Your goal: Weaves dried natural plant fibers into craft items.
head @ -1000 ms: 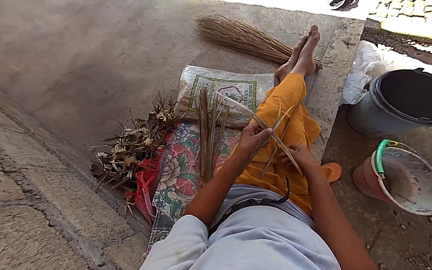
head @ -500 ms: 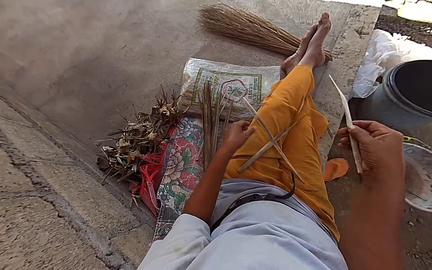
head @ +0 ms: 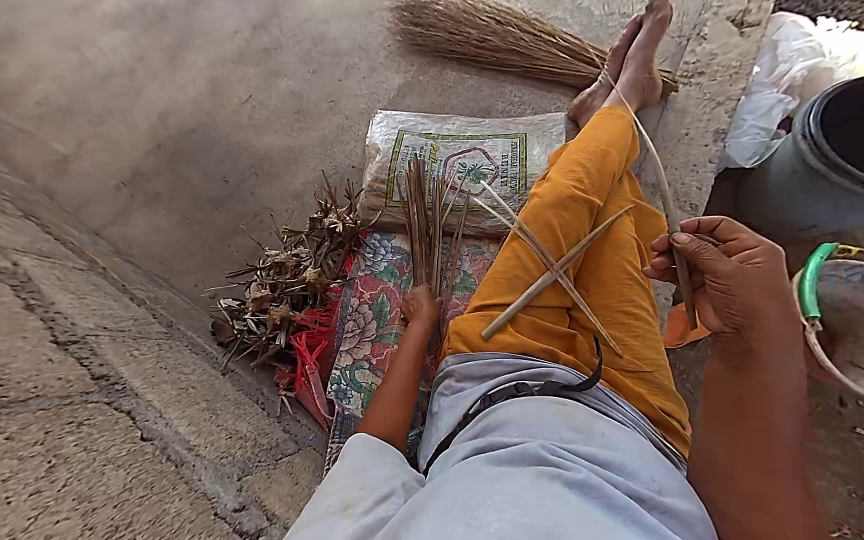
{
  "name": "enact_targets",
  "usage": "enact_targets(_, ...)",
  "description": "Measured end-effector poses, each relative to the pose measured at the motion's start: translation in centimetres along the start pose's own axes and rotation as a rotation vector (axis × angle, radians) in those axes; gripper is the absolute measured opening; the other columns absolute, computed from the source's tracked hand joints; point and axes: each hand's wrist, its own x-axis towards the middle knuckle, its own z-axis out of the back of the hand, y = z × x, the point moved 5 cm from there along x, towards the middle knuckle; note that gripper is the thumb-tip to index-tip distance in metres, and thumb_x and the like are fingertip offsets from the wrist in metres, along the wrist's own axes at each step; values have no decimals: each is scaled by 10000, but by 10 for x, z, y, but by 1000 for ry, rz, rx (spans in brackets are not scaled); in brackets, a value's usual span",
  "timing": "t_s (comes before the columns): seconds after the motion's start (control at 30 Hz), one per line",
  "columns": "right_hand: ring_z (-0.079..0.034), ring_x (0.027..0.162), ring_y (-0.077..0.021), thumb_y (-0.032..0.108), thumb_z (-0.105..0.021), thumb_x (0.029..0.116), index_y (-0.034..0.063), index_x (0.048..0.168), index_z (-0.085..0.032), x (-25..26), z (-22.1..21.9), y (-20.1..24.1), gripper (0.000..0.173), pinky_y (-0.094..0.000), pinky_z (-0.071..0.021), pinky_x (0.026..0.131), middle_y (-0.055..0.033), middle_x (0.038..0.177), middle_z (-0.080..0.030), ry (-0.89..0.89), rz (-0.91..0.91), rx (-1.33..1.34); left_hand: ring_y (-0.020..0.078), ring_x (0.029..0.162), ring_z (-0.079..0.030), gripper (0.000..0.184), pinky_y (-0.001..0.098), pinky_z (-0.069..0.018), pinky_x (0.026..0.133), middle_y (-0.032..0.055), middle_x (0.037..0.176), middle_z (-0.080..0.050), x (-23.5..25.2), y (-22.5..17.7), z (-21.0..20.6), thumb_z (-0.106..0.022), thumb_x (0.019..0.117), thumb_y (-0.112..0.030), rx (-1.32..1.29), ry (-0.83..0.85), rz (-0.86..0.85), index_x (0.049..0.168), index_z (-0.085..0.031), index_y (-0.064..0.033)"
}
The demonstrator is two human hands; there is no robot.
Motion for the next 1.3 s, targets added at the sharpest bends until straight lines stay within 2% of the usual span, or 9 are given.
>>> enact_targets(0.13, -673, 605, -71, 57, -465, 1071, 90, 1108, -555, 0, -4, -1, 103, -238, -603, 574, 1, 867, -710, -22, -50, 29, 379, 1233, -607, 340, 611, -461, 996, 191, 1278, -666, 3, 1, 1, -650, 981, -299, -8, 5, 9, 1256, -692, -103)
enact_targets(0.33, -388, 448, 11, 99, -447, 1076, 106, 1102, -575, 2, -16, -10, 131, -119, -335, 403, 37, 721, -548, 22, -53, 156, 343, 1070, -677, 200, 613, -491, 924, 127, 1099, -737, 9, 18, 25, -671, 973, -241, -310, -51, -41, 1112, -757, -126)
enact_targets(0.47, -360, 428, 12, 111, -444, 1081, 75, 1064, -658, 2, -22, -16, 217, -122, -329, 395, 54, 635, -496, 66, -67, 186, 339, 1023, -683, 190, 612, -494, 891, 120, 1045, -741, 4, 12, 39, -700, 956, -244, -329, -96, -55, 1085, -755, -116)
enact_targets(0.63, -371, 433, 11, 91, -452, 1077, 66, 1027, -664, 1, -24, -19, 219, -121, -337, 402, 50, 638, -511, 81, -82, 177, 376, 1176, -630, 346, 628, -464, 970, 163, 1200, -700, 4, 2, 7, -749, 908, -337, -95, 29, -39, 1170, -727, -112)
enact_targets(0.87, -365, 429, 11, 74, -454, 1073, 50, 1017, -669, 2, -26, -22, 223, -120, -331, 398, 44, 636, -508, 84, -93, 174, 368, 1230, -606, 281, 602, -452, 1008, 184, 1262, -669, 12, 14, 0, -614, 994, -249, -90, 52, -14, 1212, -701, -93)
enact_targets(0.97, -363, 429, 6, 66, -459, 1071, 45, 1018, -663, 3, -30, -25, 212, -125, -330, 403, 39, 628, -502, 90, -109, 167, 305, 1071, -678, 274, 527, -509, 951, 165, 1144, -713, 9, 12, 18, -603, 1017, -213, -356, 14, -64, 1195, -701, -28)
enact_targets(1.07, -367, 433, 5, 54, -472, 1062, 43, 1020, -665, 4, -31, -27, 197, -123, -331, 404, 33, 641, -509, 116, -104, 166, 160, 691, -688, 215, 292, -577, 646, 129, 898, -701, -25, -19, 48, -495, 1082, -118, -991, 80, -138, 1219, -553, 37)
enact_targets(1.17, -369, 440, 9, 46, -485, 1055, 41, 1025, -667, 4, -42, -30, 185, -120, -330, 412, 27, 659, -530, 158, -100, 149, 162, 626, -684, 229, 272, -582, 582, 133, 835, -699, -62, -60, 79, -431, 1102, -131, -1321, 222, -312, 1293, -518, -39)
enact_targets(1.3, -381, 462, 8, 31, -528, 1032, 39, 1026, -676, -2, -60, -30, 149, -134, -343, 435, 29, 682, -552, 227, -86, 119, 115, 588, -642, 355, 230, -554, 552, 109, 841, -703, -99, -110, 89, -405, 1101, -104, -1335, 296, -516, 1439, -511, -75)
